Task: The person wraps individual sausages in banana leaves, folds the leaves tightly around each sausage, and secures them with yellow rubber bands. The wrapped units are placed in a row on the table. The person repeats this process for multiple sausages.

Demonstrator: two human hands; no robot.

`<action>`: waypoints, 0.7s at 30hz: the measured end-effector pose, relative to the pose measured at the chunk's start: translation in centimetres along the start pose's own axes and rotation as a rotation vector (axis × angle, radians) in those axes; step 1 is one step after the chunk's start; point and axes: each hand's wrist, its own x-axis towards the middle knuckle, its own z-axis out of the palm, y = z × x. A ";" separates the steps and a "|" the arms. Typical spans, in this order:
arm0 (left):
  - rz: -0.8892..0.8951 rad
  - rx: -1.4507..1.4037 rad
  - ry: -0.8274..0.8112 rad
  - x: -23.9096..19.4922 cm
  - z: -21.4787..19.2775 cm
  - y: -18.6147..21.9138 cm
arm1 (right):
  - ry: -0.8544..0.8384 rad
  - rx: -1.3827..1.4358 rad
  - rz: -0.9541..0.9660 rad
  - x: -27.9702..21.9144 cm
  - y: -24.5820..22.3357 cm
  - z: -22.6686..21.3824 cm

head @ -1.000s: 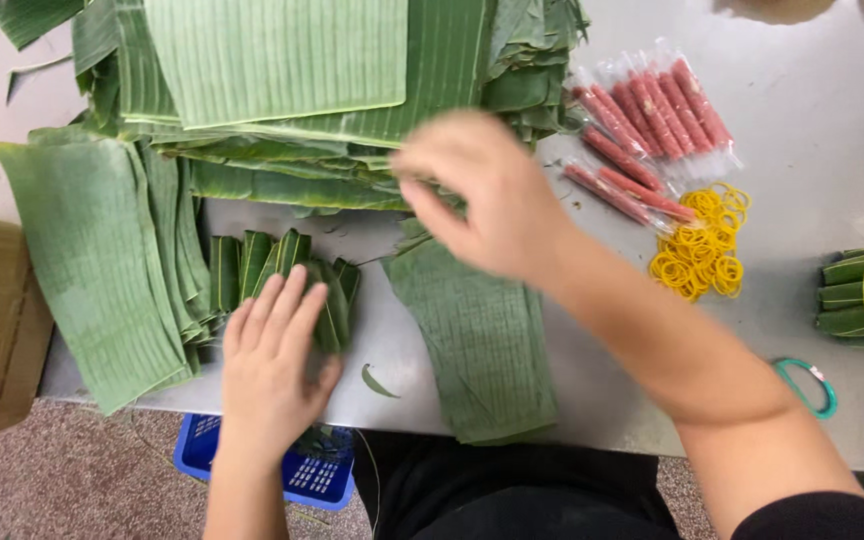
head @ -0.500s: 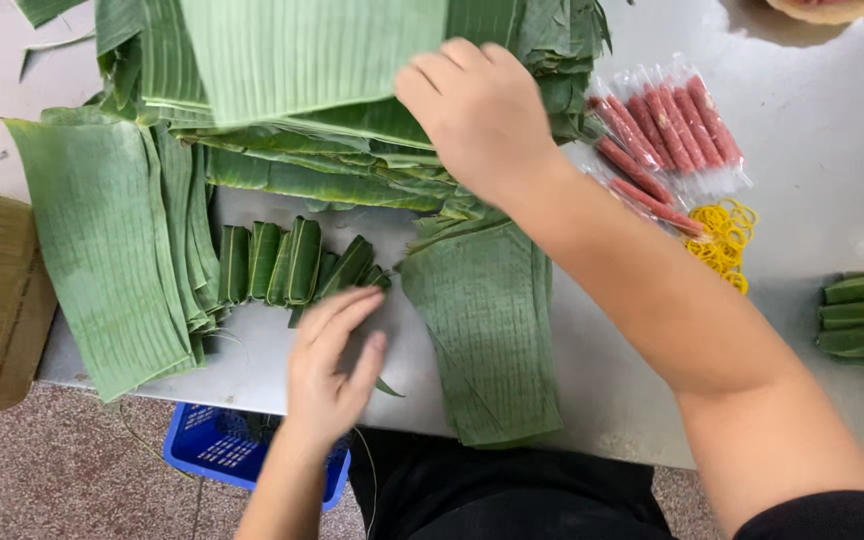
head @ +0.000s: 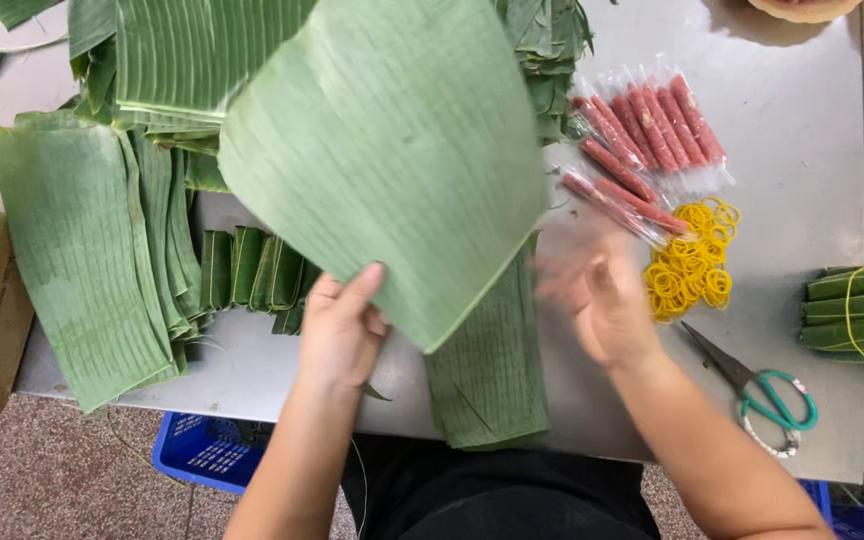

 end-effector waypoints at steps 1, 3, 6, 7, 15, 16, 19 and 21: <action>-0.030 0.033 -0.021 -0.1 0.0 -0.6 | -0.075 0.343 0.209 -0.4 0.5 -0.4; -0.087 0.099 -0.064 -0.2 0.9 -1.3 | 0.044 0.156 0.314 -1.4 2.2 -0.3; -0.203 -0.069 -0.050 -0.7 2.2 -0.3 | 0.131 0.489 0.518 -1.6 3.8 -1.3; -0.183 -0.069 -0.083 -0.8 2.6 0.0 | 0.141 0.703 0.585 -1.5 4.2 -1.9; -0.099 -0.128 0.011 -0.9 2.5 1.4 | 0.301 0.009 0.281 -2.9 5.2 -2.2; -0.078 -0.118 -0.061 -0.7 2.1 1.3 | 0.314 -0.051 0.262 -2.9 5.0 -2.0; -0.057 -0.194 -0.198 -0.3 0.9 0.9 | 0.369 -0.200 0.200 -3.3 4.5 -0.8; -0.107 -0.388 -0.203 -0.4 0.9 1.4 | 0.513 -0.071 0.263 -2.9 4.1 -0.5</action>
